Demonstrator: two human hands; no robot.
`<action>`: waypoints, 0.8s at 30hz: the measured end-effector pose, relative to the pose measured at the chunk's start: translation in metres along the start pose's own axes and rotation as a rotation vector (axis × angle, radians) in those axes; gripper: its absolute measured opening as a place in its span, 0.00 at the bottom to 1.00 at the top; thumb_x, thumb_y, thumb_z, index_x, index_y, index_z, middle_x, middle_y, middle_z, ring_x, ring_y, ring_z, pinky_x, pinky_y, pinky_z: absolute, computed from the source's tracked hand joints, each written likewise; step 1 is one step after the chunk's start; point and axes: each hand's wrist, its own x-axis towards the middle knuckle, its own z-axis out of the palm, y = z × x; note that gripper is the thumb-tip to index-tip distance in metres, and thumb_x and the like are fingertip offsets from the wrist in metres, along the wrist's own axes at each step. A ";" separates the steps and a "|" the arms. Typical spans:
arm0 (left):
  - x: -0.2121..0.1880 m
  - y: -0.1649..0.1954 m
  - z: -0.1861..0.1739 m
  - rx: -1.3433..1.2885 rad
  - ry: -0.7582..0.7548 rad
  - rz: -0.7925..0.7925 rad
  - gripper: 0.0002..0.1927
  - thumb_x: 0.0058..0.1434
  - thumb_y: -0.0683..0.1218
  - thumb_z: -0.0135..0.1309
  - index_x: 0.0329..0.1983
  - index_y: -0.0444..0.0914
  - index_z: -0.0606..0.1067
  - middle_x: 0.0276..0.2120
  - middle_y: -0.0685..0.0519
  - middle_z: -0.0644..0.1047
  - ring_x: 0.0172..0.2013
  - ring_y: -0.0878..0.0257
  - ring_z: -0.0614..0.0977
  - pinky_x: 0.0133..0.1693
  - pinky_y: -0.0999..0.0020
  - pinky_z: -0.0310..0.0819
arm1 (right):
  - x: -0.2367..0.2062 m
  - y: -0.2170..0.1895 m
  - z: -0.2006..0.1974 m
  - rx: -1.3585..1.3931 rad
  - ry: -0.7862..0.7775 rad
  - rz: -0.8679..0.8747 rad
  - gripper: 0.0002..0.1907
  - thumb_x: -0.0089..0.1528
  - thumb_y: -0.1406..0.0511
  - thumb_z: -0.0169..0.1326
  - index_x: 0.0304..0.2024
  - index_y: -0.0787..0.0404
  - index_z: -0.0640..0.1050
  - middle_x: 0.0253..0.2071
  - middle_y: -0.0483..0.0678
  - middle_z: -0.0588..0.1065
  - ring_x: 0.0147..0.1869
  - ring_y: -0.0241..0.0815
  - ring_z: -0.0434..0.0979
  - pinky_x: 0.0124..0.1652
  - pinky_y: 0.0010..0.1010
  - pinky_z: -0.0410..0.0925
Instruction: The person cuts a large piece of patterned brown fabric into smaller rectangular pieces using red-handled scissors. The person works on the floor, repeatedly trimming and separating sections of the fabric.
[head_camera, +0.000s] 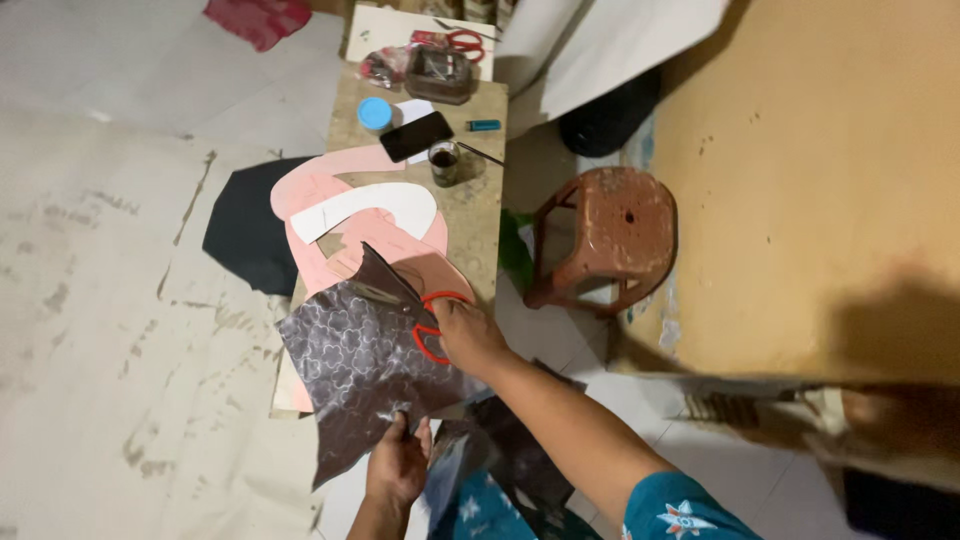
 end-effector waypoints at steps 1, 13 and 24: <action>0.000 -0.005 0.006 -0.040 -0.015 -0.025 0.16 0.69 0.51 0.51 0.54 0.37 0.70 0.45 0.44 0.75 0.42 0.56 0.80 0.41 0.70 0.80 | 0.006 0.001 -0.006 -0.025 -0.015 -0.027 0.20 0.56 0.71 0.53 0.51 0.66 0.70 0.44 0.63 0.77 0.49 0.64 0.78 0.47 0.51 0.70; 0.050 -0.035 0.102 -0.118 0.066 -0.077 0.19 0.64 0.58 0.49 0.51 0.42 0.72 0.48 0.40 0.76 0.43 0.50 0.80 0.47 0.61 0.77 | 0.077 0.076 -0.009 -0.195 -0.365 -0.219 0.13 0.62 0.68 0.48 0.48 0.64 0.71 0.39 0.58 0.78 0.43 0.57 0.81 0.40 0.47 0.73; 0.081 -0.017 0.124 1.197 0.596 0.431 0.25 0.71 0.58 0.49 0.52 0.31 0.76 0.48 0.34 0.77 0.50 0.43 0.76 0.53 0.52 0.71 | 0.145 0.102 0.000 -0.036 -0.459 -0.364 0.10 0.64 0.68 0.46 0.47 0.64 0.72 0.37 0.57 0.79 0.43 0.55 0.82 0.42 0.45 0.73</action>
